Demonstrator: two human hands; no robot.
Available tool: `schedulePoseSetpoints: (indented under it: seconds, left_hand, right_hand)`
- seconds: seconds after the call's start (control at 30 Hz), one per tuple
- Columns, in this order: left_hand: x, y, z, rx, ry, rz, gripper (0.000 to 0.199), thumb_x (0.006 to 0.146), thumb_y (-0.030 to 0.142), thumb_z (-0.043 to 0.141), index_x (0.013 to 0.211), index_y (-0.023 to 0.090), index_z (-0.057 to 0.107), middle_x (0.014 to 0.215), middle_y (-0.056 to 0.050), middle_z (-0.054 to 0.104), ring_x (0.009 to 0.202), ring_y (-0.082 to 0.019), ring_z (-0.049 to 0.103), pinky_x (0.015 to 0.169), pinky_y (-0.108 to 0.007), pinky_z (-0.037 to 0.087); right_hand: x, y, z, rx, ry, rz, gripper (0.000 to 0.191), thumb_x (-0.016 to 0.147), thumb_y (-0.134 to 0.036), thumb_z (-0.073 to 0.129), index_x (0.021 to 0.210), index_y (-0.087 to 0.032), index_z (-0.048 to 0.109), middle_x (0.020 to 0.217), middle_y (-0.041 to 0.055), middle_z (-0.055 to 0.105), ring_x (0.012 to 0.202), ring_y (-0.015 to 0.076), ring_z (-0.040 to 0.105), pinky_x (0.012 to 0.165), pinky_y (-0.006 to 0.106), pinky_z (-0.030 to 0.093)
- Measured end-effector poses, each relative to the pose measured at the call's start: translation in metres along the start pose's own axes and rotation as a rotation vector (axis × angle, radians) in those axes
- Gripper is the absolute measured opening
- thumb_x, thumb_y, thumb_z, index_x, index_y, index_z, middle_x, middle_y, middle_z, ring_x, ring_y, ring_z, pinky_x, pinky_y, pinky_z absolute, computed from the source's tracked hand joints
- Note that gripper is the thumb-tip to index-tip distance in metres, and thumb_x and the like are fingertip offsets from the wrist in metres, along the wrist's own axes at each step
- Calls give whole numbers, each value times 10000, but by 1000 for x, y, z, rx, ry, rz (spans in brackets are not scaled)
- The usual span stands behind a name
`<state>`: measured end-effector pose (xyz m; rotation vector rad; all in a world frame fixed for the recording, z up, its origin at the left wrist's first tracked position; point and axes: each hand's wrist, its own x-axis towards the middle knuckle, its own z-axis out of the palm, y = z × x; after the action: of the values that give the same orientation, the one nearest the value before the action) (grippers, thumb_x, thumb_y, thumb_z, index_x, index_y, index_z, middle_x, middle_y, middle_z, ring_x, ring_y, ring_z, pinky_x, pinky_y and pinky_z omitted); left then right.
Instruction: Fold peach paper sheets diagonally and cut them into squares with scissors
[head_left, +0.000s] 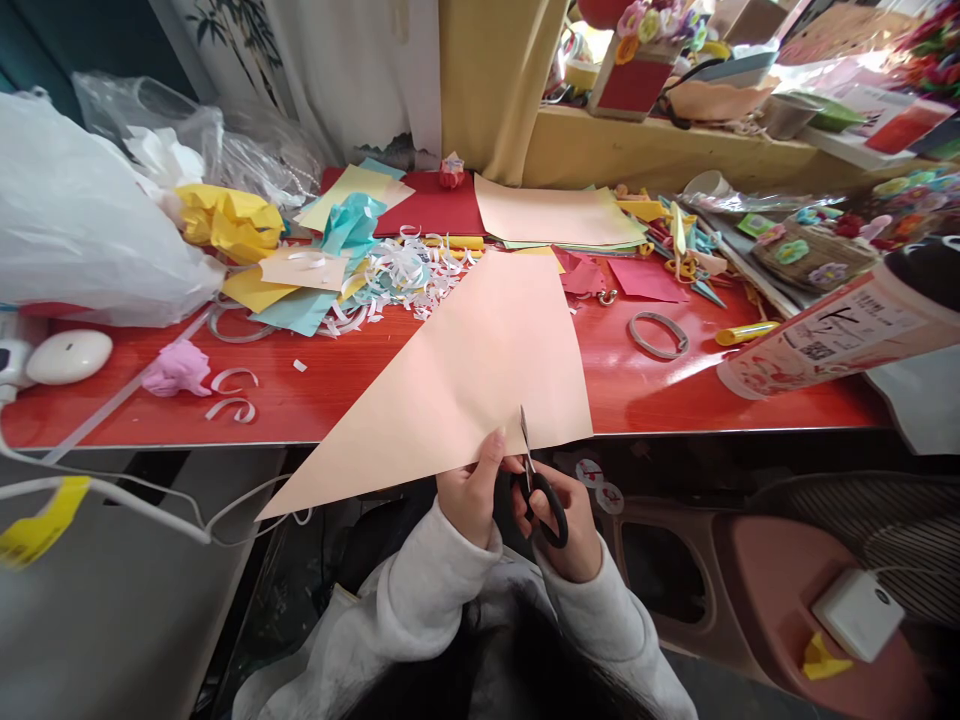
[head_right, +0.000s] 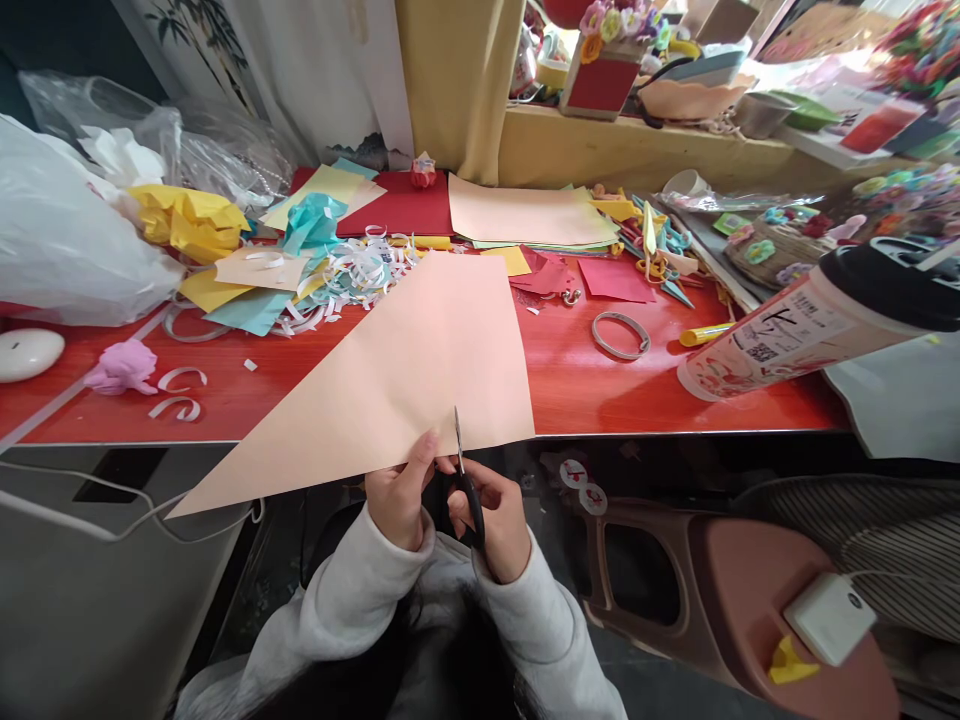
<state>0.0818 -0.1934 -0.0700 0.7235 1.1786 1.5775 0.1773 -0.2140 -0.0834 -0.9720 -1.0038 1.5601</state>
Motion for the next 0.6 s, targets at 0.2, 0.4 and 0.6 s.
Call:
schedulePoseSetpoints:
  seconds: [0.2,0.4,0.6]
  left_hand:
    - [0,0,-1,1,-14,26,333,768,304,609,467,162,586,496,2,593,540,-107,580,592,-218,470]
    - [-3,4,2,-16,-8,-40,347,759,333,609,463,155,571,476,3,586,417,-92,543,454,-211,449]
    - [-6,5,5,-31,-23,-68,363,762,348,602,459,154,562,452,0,575,400,-98,544,449,-216,465]
  right_hand:
    - [0,0,-1,-18,50,45,471,641,-477,704,944,-122,639,464,-51,434,358,52,341,348,197,241]
    - [1,-3,2,-8,84,43,505,608,-498,712,931,-118,634,490,-38,469,353,59,358,333,206,263]
    - [2,-4,2,2,92,52,453,621,-453,720,914,-116,645,463,-46,456,339,53,351,327,198,260]
